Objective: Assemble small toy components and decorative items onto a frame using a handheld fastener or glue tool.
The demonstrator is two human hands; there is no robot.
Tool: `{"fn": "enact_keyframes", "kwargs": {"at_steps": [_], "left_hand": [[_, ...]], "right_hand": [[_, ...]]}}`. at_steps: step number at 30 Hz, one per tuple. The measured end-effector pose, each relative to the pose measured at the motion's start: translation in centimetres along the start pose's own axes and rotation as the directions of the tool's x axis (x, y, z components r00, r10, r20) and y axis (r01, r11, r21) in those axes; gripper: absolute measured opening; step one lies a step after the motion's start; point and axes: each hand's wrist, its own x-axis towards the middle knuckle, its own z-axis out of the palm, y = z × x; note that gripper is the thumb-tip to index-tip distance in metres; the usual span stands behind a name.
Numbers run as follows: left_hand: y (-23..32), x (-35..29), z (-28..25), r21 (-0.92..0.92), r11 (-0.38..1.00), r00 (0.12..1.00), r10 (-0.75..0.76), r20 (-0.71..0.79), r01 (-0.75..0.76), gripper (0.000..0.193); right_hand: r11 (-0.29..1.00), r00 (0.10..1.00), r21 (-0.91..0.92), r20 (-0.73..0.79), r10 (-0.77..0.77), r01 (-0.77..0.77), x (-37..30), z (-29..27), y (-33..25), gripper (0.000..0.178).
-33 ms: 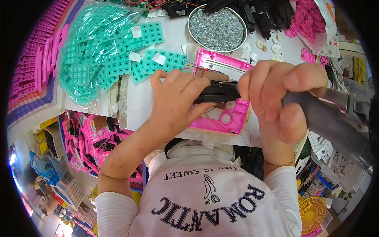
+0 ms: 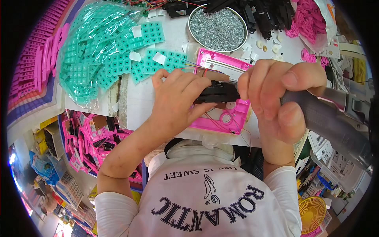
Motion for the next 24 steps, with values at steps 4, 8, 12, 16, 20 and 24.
{"fn": "enact_keyframes", "kwargs": {"at_steps": [4,8,12,16,20,24], "left_hand": [[0.0,0.2,0.0,-0.079,0.997,1.000,-0.006,0.009,0.007,0.051],[-0.1,0.1,0.2,-0.073,0.997,1.000,0.010,-0.019,-0.011,0.051],[-0.4,0.0,0.5,-0.067,0.997,0.998,0.034,-0.046,-0.037,0.051],[-0.5,-0.1,0.5,-0.050,0.996,0.996,0.064,-0.063,-0.068,0.050],[-0.7,-0.3,0.9,-0.049,0.991,0.988,0.119,-0.102,-0.124,0.049],[-1.1,-0.6,1.0,-0.030,0.988,0.984,0.145,-0.101,-0.149,0.046]], "right_hand": [[0.998,0.998,-0.015,-0.027,0.060,-0.061,-0.1,0.9,0.1,0.035],[0.993,0.995,-0.066,-0.020,0.100,-0.101,-0.4,1.2,0.4,0.037],[0.995,0.995,-0.043,0.034,0.093,-0.092,-0.3,1.4,0.9,0.037],[0.997,0.988,-0.072,0.155,-0.015,0.026,0.4,1.5,1.1,0.034],[0.982,0.969,-0.123,0.220,-0.115,0.144,0.9,2.0,1.5,0.028],[0.967,0.958,-0.185,0.259,-0.124,0.175,1.6,2.6,1.9,0.024]]}}
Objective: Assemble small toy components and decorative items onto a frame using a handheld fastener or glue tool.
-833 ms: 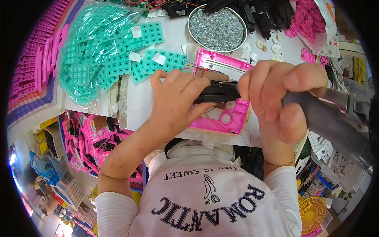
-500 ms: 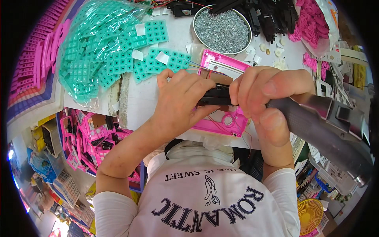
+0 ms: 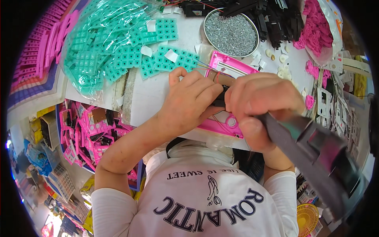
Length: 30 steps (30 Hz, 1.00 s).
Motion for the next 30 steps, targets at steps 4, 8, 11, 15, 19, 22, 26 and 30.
{"fn": "enact_keyframes", "kwargs": {"at_steps": [4,8,11,15,19,22,26,30], "left_hand": [[0.2,0.1,-0.5,0.025,0.996,0.984,-0.092,0.153,0.089,0.042],[-0.1,1.3,-0.6,-0.014,1.000,1.000,0.004,-0.008,-0.005,0.043],[-0.9,1.1,-0.5,0.028,0.999,0.996,0.036,0.076,-0.038,0.053],[-1.1,1.4,0.1,-0.173,0.984,0.998,-0.056,-0.032,0.050,0.063],[-1.3,0.1,1.9,-0.369,0.908,0.963,-0.250,-0.099,0.198,0.073],[-0.8,0.5,1.8,-0.320,0.926,0.967,-0.240,-0.085,0.202,0.071],[-0.2,1.6,0.5,0.008,0.994,0.993,-0.109,0.043,0.109,0.068],[0.4,1.8,0.3,0.074,0.991,0.991,-0.117,0.072,0.111,0.065]], "right_hand": [[0.949,0.959,0.141,0.030,0.281,-0.282,-0.4,-1.3,-0.6,0.045],[0.908,0.925,0.207,-0.035,0.378,-0.364,-1.5,-3.1,0.6,0.083],[0.799,0.877,-0.465,0.091,0.472,-0.382,-4.3,-5.0,-0.5,0.085],[0.686,0.923,-0.721,0.192,0.334,-0.099,-6.5,-5.9,0.5,0.060],[0.715,0.892,-0.575,-0.063,0.447,-0.399,-5.7,-6.2,0.8,0.033],[0.488,0.571,-0.384,-0.139,0.809,-0.784,-3.6,-7.2,0.8,0.034],[0.318,0.557,-0.620,-0.235,0.797,-0.718,-1.7,-7.9,1.9,0.044],[0.482,0.868,-0.816,-0.047,0.495,-0.319,-2.5,-7.5,0.8,0.050]]}}
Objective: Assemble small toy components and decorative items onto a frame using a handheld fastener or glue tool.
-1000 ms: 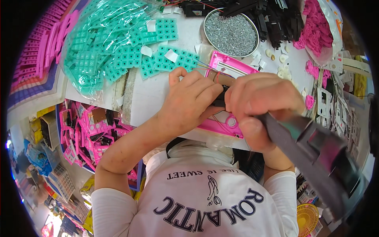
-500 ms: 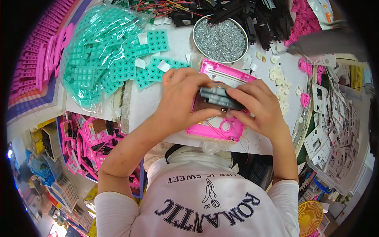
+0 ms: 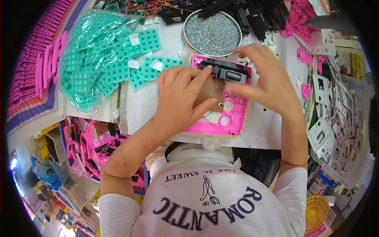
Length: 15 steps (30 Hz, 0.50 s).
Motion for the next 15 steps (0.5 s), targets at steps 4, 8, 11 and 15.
{"fn": "enact_keyframes", "kwargs": {"at_steps": [4,8,11,15], "left_hand": [[0.1,0.1,0.0,-0.009,1.000,1.000,0.006,0.019,-0.006,0.066],[0.7,0.2,-0.2,0.066,0.998,1.000,-0.002,0.008,0.002,0.067],[1.3,1.0,-1.1,0.116,0.993,0.999,0.014,0.048,-0.020,0.061],[-1.2,5.1,-2.8,-0.138,0.987,0.962,-0.044,0.269,0.083,0.033]], "right_hand": [[0.978,0.978,-0.058,-0.038,-0.203,0.201,-1.4,2.1,1.0,0.052],[0.956,0.943,-0.252,-0.255,-0.215,0.150,-3.4,5.0,0.4,0.055],[0.988,0.988,-0.078,-0.067,-0.137,0.132,-2.4,3.1,0.5,0.048],[0.968,0.982,0.220,0.117,-0.148,0.120,-2.2,1.4,2.6,0.059]]}}
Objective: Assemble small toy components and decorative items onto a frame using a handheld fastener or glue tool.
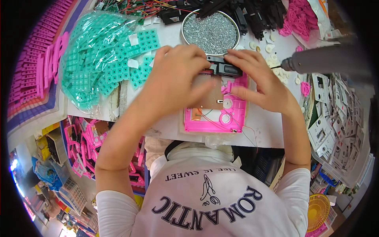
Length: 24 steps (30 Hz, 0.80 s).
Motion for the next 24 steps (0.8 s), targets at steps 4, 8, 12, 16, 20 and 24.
{"fn": "enact_keyframes", "kwargs": {"at_steps": [4,8,12,16,20,24], "left_hand": [[-4.8,6.4,1.5,0.270,0.962,0.947,0.057,-0.315,0.031,0.016],[-5.1,8.2,2.2,0.464,0.883,0.983,0.023,-0.182,0.066,0.018],[-5.2,9.2,3.1,0.494,0.867,0.962,0.076,-0.263,0.067,0.018],[-5.5,10.1,3.1,0.463,0.885,0.974,0.073,-0.214,0.036,0.021],[-3.1,8.0,0.8,0.419,0.907,0.937,0.184,-0.295,-0.046,0.016],[0.8,3.6,0.6,0.068,0.989,0.942,0.145,-0.303,-0.131,0.009]], "right_hand": [[0.999,0.999,0.031,0.024,0.040,-0.041,0.5,1.0,-0.6,0.071],[0.994,0.994,-0.006,0.009,0.105,-0.105,-0.4,0.2,-0.1,0.073],[0.751,0.971,0.657,-0.216,0.106,0.065,-2.0,-4.4,4.3,0.091],[0.391,0.851,0.757,-0.456,-0.259,0.524,4.7,-6.3,-3.1,0.105],[0.375,0.893,0.822,-0.321,-0.316,0.428,8.2,-8.1,-1.8,0.077],[0.437,0.934,0.826,-0.327,-0.143,0.357,5.9,-7.0,-2.6,0.070]]}}
